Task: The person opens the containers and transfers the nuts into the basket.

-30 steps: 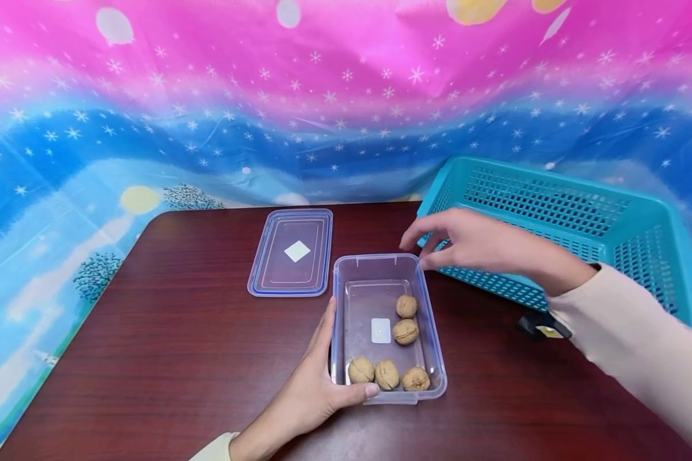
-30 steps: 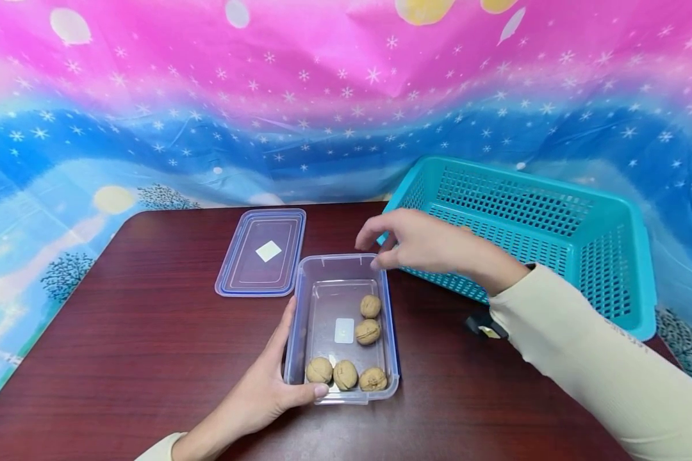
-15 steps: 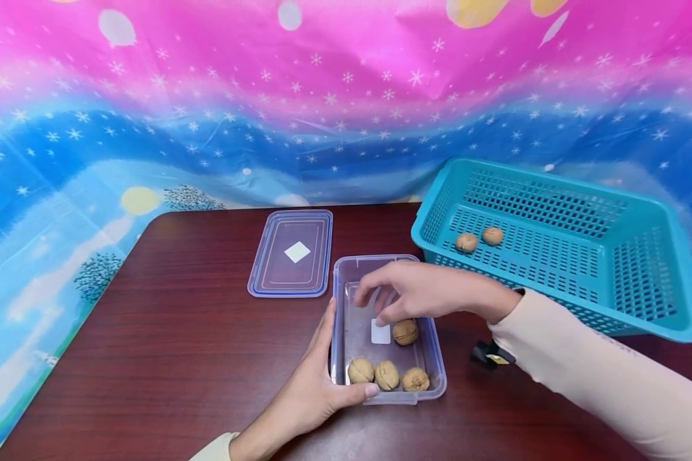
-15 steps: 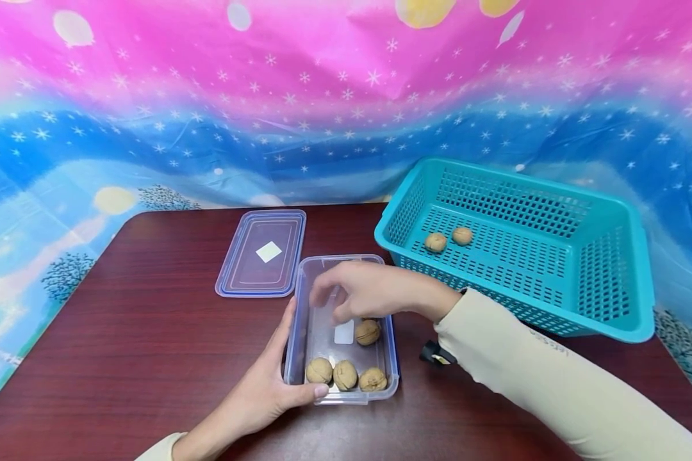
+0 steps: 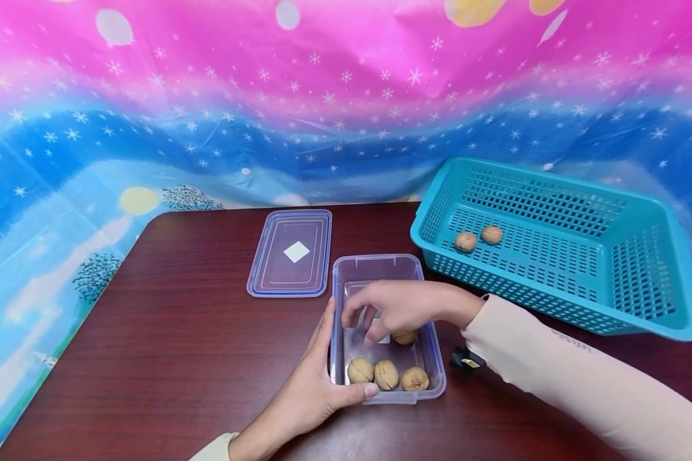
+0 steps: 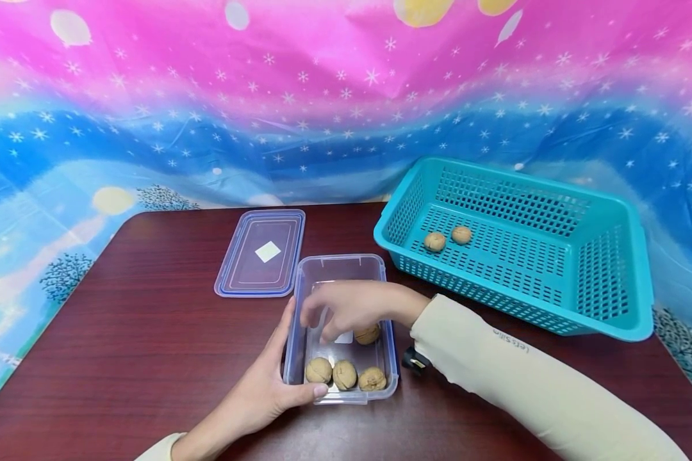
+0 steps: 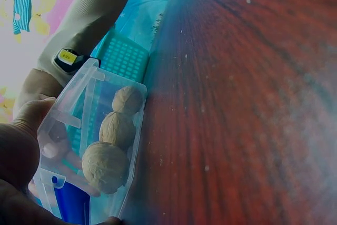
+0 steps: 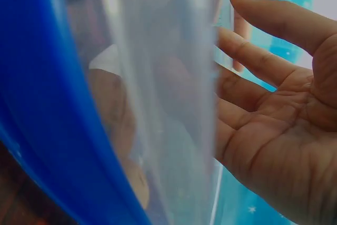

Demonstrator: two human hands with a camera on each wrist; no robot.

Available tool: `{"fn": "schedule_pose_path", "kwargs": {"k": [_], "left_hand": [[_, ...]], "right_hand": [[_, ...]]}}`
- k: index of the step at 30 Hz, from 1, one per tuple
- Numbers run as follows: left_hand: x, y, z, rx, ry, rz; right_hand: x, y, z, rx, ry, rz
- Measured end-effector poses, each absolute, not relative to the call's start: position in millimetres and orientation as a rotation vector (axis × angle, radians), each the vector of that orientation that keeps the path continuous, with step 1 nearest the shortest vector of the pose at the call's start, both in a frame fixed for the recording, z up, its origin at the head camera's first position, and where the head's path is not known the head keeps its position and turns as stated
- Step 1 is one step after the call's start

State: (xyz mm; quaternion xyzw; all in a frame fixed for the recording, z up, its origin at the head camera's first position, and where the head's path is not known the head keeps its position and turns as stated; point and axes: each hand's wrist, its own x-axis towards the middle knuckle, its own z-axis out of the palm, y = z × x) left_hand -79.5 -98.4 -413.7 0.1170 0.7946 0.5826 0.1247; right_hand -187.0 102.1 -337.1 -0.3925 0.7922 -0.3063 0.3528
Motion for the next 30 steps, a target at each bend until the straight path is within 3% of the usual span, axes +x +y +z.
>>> {"fn": "schedule_pose_path", "kwargs": {"k": [30], "left_hand": [[-80.7, -98.8, -417.6, 0.381, 2.315, 1.723]], "right_hand": [[-185.3, 97.4, -360.5, -0.950, 1.895, -0.782]]}}
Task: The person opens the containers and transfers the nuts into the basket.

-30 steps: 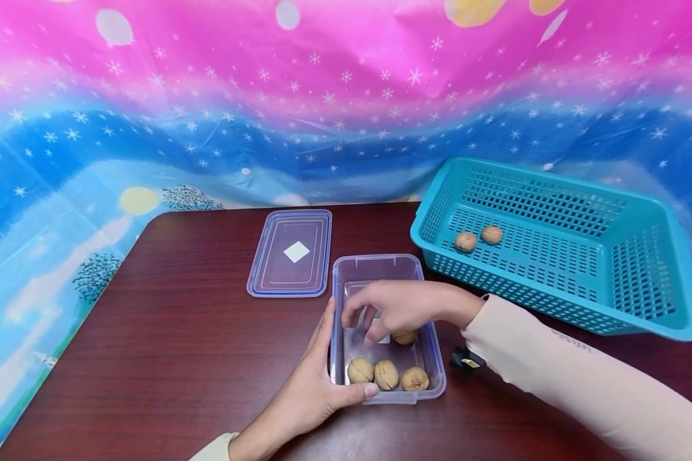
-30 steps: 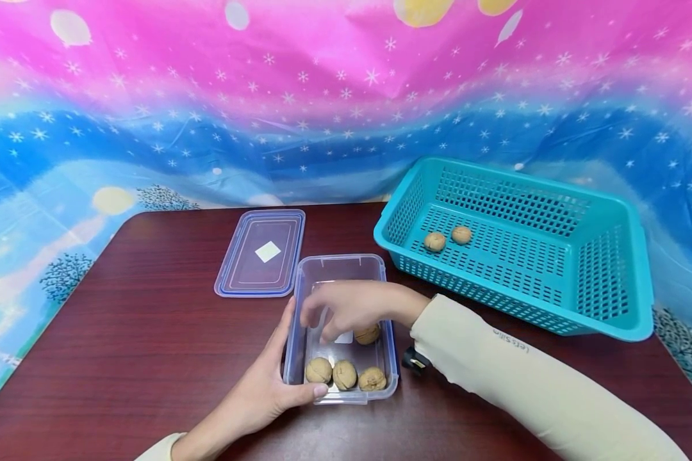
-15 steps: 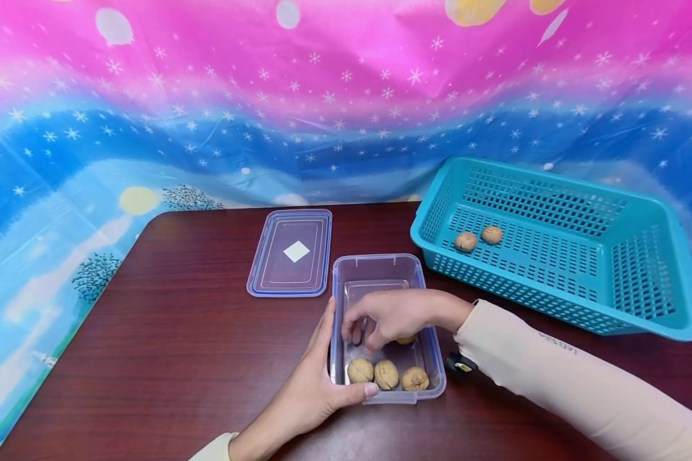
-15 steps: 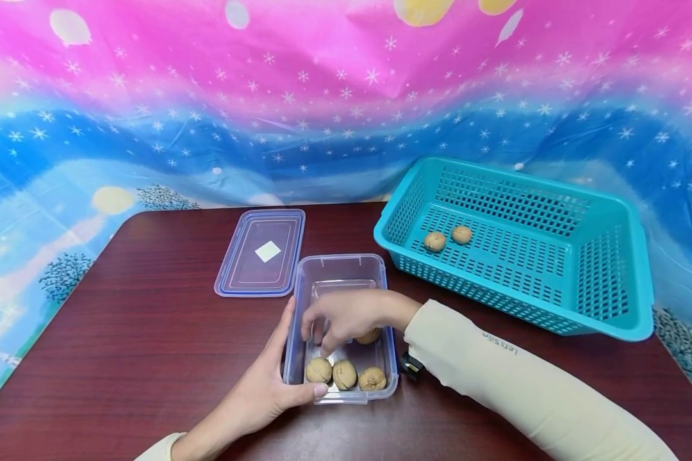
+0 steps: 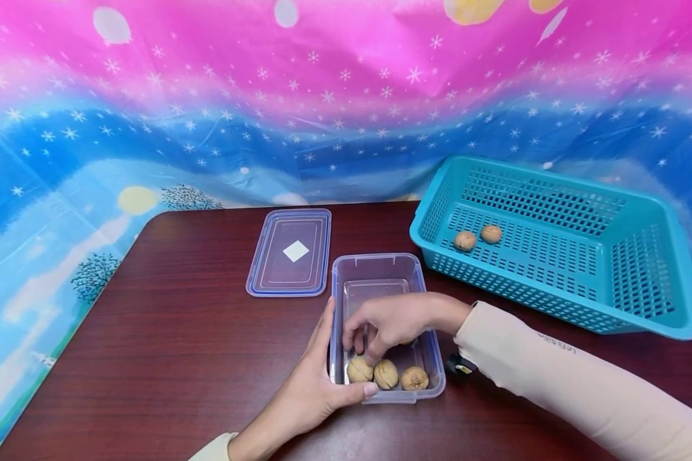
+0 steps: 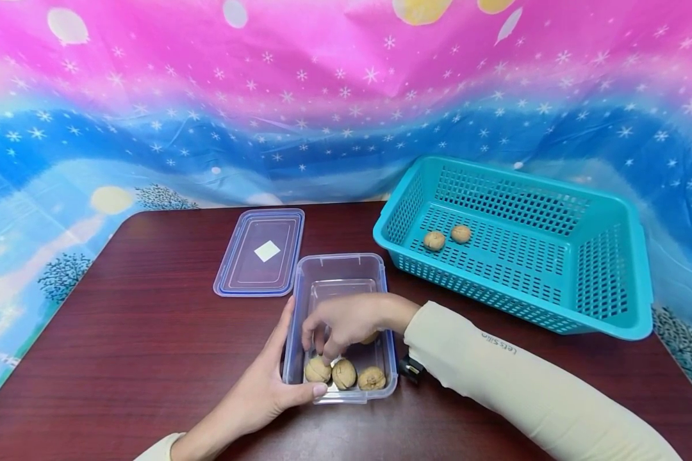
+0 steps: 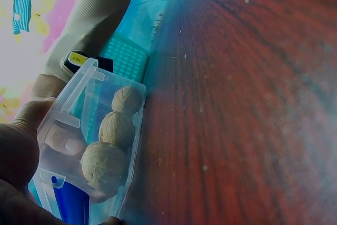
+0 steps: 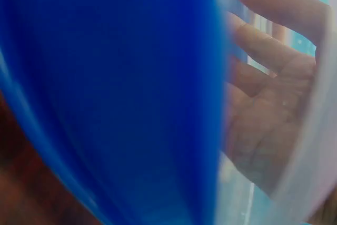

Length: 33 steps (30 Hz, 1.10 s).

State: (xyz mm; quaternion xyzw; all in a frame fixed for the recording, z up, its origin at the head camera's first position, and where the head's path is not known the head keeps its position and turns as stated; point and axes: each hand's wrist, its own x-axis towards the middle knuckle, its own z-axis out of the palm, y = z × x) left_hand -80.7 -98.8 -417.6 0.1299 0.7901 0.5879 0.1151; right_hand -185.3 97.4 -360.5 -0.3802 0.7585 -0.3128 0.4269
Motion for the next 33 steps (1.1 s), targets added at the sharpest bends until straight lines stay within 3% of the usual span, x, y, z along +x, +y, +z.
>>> {"fn": "schedule_pose_path", "kwargs": {"k": [14, 33], "left_hand": [[-80.0, -98.7, -415.6, 0.351, 2.329, 1.706], [-79.8, -98.6, -416.5, 0.341, 2.329, 1.695]], "right_hand": [[-196.3, 106.9, -354.7, -0.912, 2.011, -0.728], [-183.9, 91.9, -367.4, -0.906, 1.805, -0.850]]}}
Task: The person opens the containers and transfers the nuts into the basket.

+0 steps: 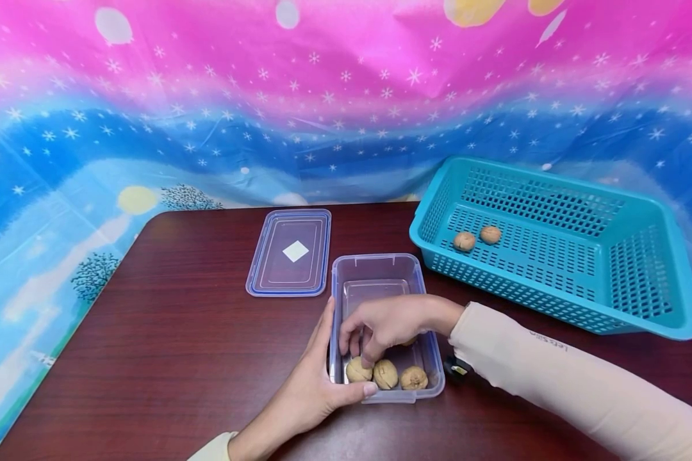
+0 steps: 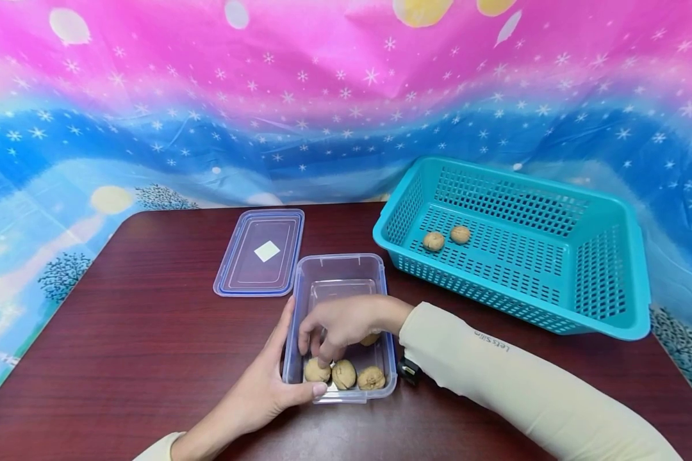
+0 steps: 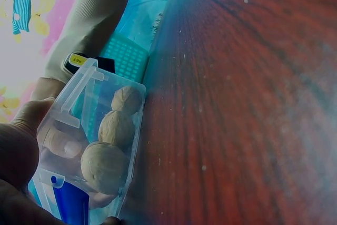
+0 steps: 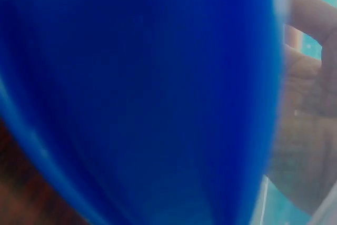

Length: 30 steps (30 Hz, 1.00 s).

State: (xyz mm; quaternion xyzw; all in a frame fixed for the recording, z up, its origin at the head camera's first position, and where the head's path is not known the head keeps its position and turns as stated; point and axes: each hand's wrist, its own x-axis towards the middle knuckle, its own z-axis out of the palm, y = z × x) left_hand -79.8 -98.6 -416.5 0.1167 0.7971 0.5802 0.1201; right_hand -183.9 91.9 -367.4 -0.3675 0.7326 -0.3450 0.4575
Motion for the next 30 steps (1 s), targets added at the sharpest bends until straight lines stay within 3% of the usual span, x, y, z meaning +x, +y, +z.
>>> {"fn": "schedule_pose_path", "kwargs": {"k": [30], "left_hand": [[-80.8, -97.9, -416.2, 0.334, 2.325, 1.685]], "right_hand": [[-182.0, 92.0, -386.2, -0.848, 1.549, -0.991]]}}
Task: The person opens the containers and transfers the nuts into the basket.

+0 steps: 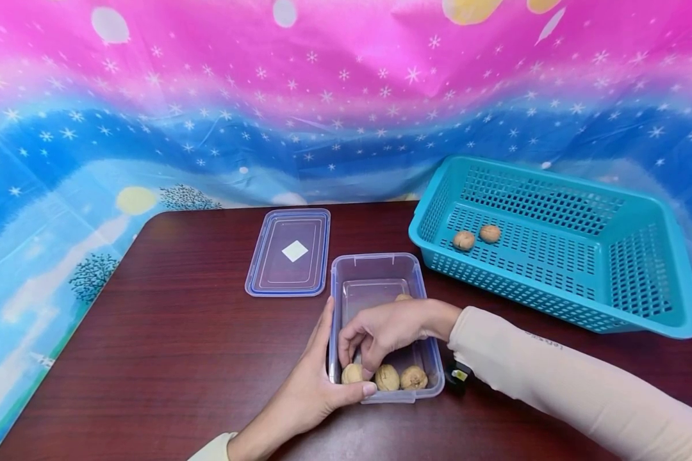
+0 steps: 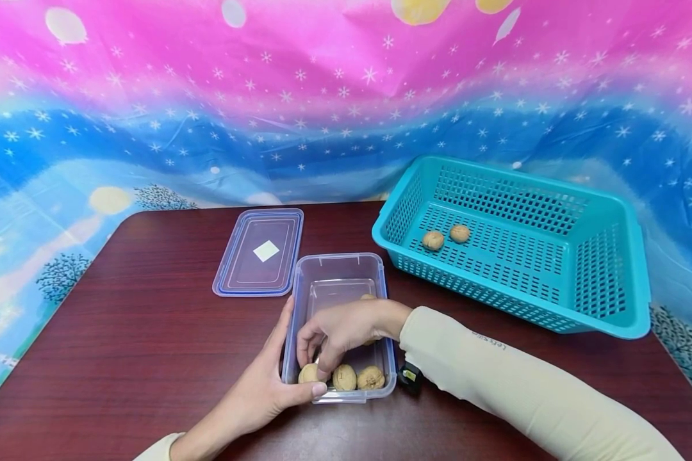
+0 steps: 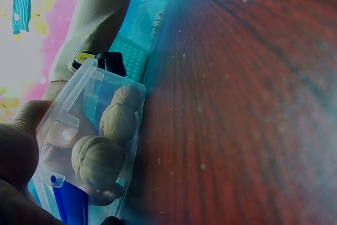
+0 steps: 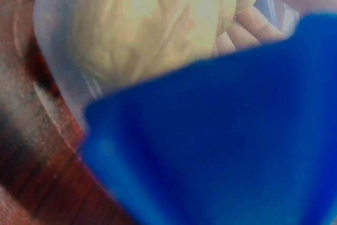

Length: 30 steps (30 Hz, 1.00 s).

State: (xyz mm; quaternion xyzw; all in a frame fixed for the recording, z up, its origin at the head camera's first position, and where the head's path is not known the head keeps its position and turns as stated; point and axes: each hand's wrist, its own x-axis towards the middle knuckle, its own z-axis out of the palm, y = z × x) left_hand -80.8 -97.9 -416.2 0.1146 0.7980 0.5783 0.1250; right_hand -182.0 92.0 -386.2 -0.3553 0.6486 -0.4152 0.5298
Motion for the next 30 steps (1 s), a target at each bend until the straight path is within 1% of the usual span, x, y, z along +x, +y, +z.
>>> {"fn": "schedule_pose_path", "kwargs": {"k": [17, 22, 30], "left_hand": [[-80.6, -98.3, -415.0, 0.347, 2.316, 1.698], [-80.7, -98.4, -414.8, 0.358, 2.317, 1.704], [-80.0, -98.8, -414.7, 0.339, 2.336, 1.684]], "right_hand": [[-181.1, 96.3, -378.4, -0.858, 1.571, -0.993], [-185.3, 101.7, -366.9, -0.877, 1.627, -1.024], [-194.6, 119.4, -338.1, -0.925, 1.782, -1.041]]}}
